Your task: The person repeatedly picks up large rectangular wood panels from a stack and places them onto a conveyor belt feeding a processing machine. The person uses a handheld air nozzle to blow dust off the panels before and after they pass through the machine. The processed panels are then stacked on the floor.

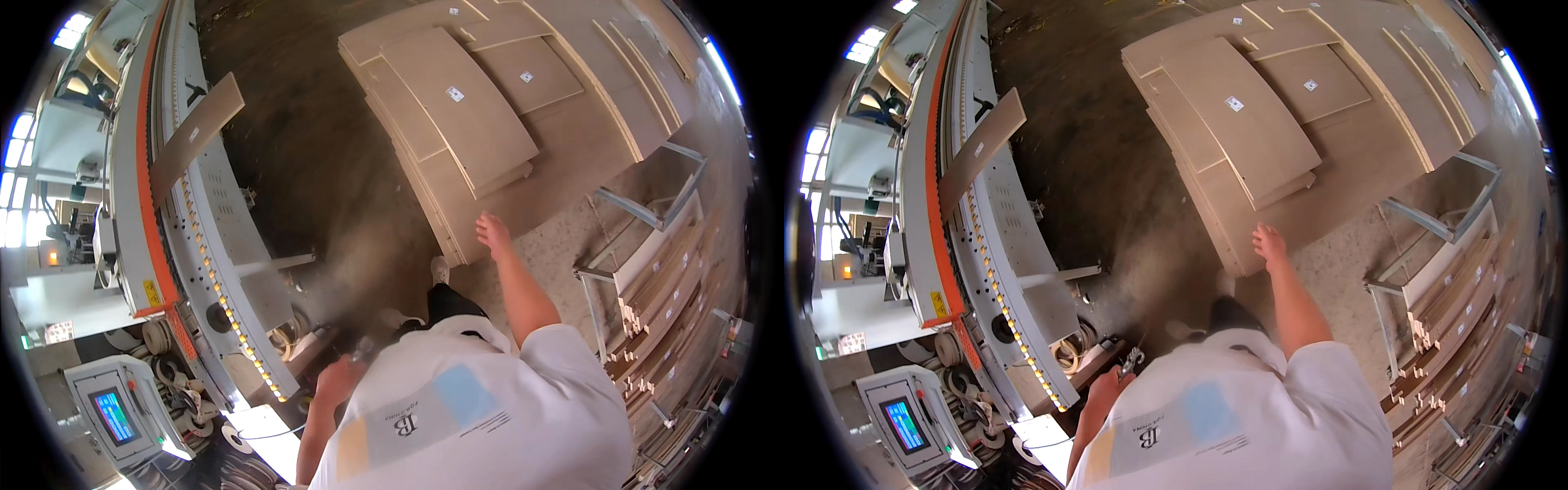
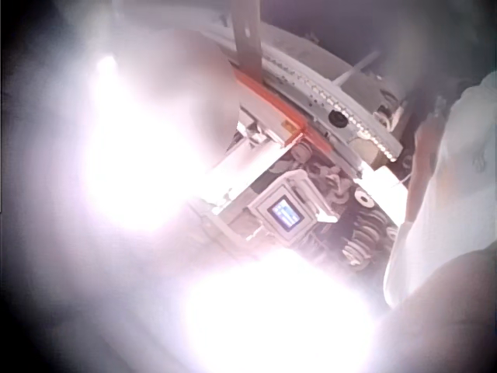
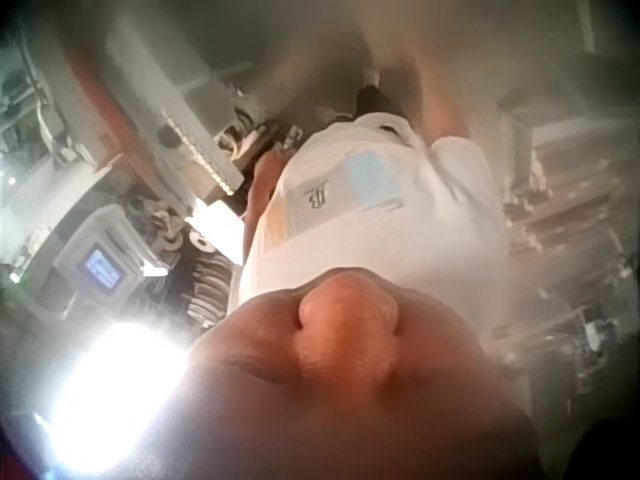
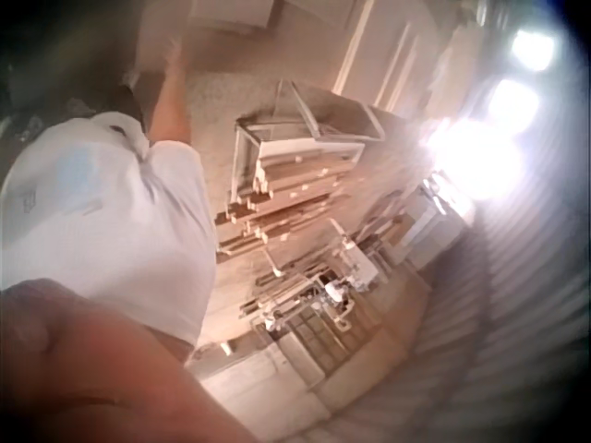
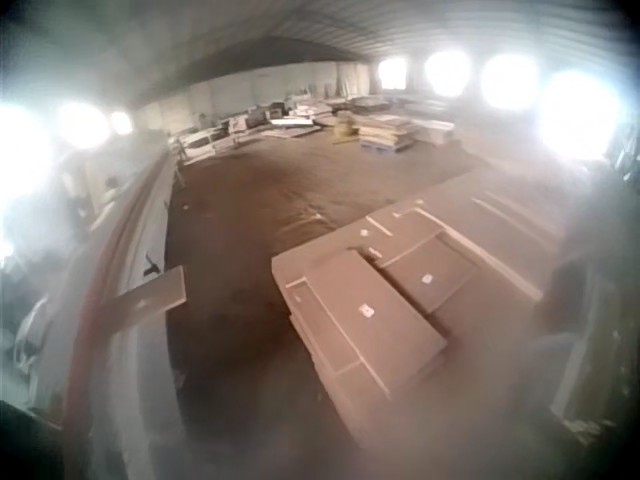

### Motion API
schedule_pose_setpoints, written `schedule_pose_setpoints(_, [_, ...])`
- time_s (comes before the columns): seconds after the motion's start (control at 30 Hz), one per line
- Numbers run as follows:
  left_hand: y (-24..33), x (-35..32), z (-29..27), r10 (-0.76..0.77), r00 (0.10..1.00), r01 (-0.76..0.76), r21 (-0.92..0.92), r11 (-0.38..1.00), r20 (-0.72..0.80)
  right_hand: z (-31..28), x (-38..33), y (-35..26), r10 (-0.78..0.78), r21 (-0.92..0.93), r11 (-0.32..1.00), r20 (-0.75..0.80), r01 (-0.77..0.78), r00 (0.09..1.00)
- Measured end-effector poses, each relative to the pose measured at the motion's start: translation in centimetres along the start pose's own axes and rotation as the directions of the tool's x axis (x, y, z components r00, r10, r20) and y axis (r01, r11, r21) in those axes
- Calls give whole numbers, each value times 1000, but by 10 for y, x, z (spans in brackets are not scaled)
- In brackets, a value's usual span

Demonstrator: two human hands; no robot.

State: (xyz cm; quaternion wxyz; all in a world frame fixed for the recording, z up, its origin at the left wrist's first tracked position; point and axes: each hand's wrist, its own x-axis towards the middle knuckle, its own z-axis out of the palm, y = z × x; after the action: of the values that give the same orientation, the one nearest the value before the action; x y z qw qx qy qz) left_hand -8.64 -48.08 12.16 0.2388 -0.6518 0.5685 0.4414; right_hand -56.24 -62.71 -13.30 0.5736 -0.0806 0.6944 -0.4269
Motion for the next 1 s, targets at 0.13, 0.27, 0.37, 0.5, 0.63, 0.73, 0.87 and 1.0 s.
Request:
schedule_pose_setpoints(0.13, [12, 17, 4, -15, 999, 14, 29, 999, 32, -18, 84, -17, 101, -57, 993, -82, -106, 992])
schedule_pose_setpoints(0.27, [46, 22, 1, -29, 992, 29, 0, 1000, 120, -24, 176, -19, 212, 63, 977, -299, -203, 930])
schedule_pose_setpoints(0.37, [62, 31, 4, -48, 986, 53, -30, 998, 163, -18, 212, -31, 354, 263, 929, -430, -260, 831])
schedule_pose_setpoints(0.5, [77, 42, 11, -115, 982, 125, -62, 990, 149, -2, 190, -73, 423, 258, 905, -461, -339, 780])
schedule_pose_setpoints(0.63, [96, 53, 4, -107, 994, 102, -151, 983, -28, -12, 195, -52, 299, 190, 953, -503, -234, 811])
schedule_pose_setpoints(0.73, [124, 63, -20, -204, 979, 200, -367, 909, 26, -30, 211, -21, 214, 235, 965, -435, -119, 875])
schedule_pose_setpoints(0.87, [119, 89, -15, -156, 987, 121, -428, 896, -47, -37, 200, -18, 203, 270, 956, -334, -113, 921])
schedule_pose_setpoints(1.0, [127, 99, -11, -75, 997, 75, -244, 967, 9, -40, 194, -17, 167, 277, 958, -327, -75, 930])
